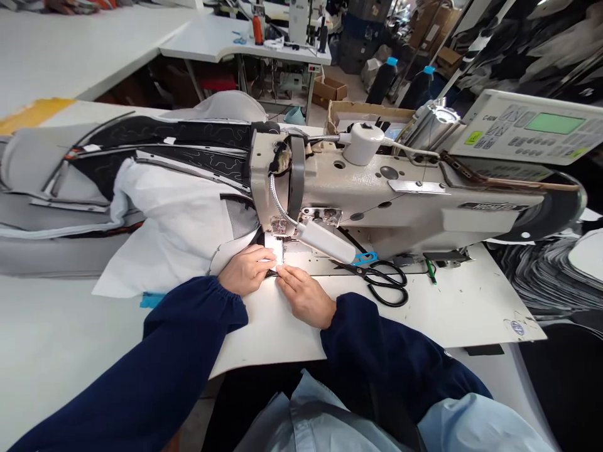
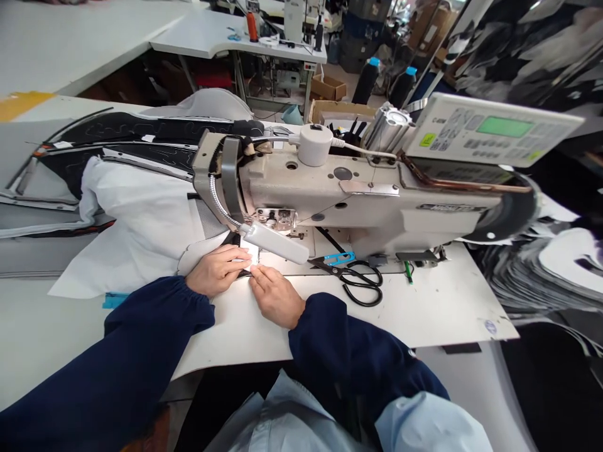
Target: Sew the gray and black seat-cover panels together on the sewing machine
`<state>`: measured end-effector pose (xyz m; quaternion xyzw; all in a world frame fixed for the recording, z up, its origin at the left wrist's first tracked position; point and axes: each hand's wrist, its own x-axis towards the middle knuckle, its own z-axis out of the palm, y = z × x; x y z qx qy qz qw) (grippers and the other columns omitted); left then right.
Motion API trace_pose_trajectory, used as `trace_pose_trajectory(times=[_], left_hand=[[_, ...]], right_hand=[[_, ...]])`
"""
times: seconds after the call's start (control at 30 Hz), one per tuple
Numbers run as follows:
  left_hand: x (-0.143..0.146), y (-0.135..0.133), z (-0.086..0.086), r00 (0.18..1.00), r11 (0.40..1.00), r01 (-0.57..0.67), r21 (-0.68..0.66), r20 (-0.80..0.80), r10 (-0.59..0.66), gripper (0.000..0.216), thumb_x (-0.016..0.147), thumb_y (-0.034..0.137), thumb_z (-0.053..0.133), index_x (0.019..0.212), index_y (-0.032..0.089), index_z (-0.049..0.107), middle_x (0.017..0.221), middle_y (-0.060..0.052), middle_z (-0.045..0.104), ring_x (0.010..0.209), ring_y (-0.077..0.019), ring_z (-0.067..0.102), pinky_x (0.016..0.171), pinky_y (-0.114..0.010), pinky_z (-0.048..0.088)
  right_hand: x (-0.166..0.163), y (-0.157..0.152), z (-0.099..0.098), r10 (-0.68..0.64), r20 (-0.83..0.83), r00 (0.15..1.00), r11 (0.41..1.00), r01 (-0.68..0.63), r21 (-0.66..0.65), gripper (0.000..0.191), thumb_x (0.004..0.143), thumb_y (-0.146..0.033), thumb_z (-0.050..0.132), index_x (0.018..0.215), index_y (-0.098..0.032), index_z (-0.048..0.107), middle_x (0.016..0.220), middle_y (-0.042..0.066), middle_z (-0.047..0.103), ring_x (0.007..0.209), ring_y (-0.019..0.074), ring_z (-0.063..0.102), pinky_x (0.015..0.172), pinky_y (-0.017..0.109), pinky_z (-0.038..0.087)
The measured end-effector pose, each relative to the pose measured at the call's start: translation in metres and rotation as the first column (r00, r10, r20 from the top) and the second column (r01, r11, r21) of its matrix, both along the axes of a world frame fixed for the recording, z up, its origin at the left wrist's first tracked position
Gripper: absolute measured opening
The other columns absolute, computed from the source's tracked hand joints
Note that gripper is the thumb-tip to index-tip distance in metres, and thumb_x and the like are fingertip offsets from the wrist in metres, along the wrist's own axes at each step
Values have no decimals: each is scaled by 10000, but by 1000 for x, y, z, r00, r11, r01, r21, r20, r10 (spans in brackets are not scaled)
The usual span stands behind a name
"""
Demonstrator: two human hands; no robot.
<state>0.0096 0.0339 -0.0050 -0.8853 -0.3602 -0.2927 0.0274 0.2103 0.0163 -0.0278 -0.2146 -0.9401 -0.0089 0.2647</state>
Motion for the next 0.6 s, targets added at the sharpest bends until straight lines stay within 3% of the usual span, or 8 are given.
trace_pose_trajectory(times=[0.2, 0.47, 0.6], left_hand=[[0, 0, 1, 1000, 1000, 1, -13, 9, -1, 270, 825, 64, 442, 824, 168, 692, 884, -40, 692, 917, -160, 618, 787, -282, 539], [1, -2, 4, 1000, 1000, -15, -23, -15, 15, 274, 797, 43, 426, 821, 165, 670, 889, -45, 689, 915, -170, 626, 793, -314, 527], [0, -2, 2, 1000, 1000, -13, -3, 7, 13, 265, 793, 43, 425, 840, 167, 655, 910, -39, 694, 933, -157, 633, 876, -335, 504]], right_hand=[[-3, -3, 5, -29, -6, 1000, 998, 29, 55, 333, 896, -43, 289, 968, -54, 614, 1134, 205, 602, 1007, 241, 539, 865, 420, 495], [-4, -4, -2, -13, -66, 998, 993, 21, 120, 309, 876, -35, 325, 938, -58, 627, 1074, 196, 624, 1019, 240, 549, 918, 420, 474], [-6, -2, 2, 14, -72, 997, 994, -6, 108, 301, 858, -11, 333, 905, -23, 630, 1027, 222, 628, 1000, 251, 549, 915, 424, 470]])
